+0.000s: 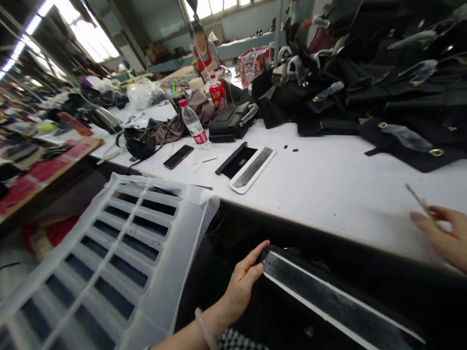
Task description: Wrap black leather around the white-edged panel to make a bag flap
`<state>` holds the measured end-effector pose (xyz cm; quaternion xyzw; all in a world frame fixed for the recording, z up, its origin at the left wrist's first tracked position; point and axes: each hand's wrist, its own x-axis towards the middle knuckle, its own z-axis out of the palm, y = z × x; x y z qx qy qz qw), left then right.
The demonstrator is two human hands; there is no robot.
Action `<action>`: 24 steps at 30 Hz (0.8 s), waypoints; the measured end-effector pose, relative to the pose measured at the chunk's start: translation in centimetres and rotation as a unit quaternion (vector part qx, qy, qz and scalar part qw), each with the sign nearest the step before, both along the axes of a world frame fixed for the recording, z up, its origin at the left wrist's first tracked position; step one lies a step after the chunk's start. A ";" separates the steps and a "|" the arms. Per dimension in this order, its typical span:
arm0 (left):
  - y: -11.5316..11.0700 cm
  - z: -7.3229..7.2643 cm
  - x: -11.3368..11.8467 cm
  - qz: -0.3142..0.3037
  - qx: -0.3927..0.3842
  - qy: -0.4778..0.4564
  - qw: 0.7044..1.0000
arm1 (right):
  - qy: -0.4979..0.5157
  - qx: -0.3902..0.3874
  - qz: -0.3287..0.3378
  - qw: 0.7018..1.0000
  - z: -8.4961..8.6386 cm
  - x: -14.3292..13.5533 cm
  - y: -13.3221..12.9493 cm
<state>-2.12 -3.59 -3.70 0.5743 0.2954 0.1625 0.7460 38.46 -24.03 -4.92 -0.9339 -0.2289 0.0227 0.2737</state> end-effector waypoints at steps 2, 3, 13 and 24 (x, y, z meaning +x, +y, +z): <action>-0.4 -0.6 0.3 0.010 0.049 -0.001 0.999 | -0.055 -0.082 0.006 0.995 0.6 0.6 1.7; -0.6 -0.9 0.4 0.018 0.070 -0.001 0.997 | -0.069 -0.093 0.010 0.993 0.8 0.4 2.5; -1.7 -1.7 0.7 0.043 0.086 0.018 0.995 | -0.066 0.045 -0.008 0.997 3.2 -5.7 1.9; -1.5 -1.2 1.4 0.044 -0.005 -0.018 0.999 | 0.353 0.318 -0.182 0.861 2.2 -24.2 -5.1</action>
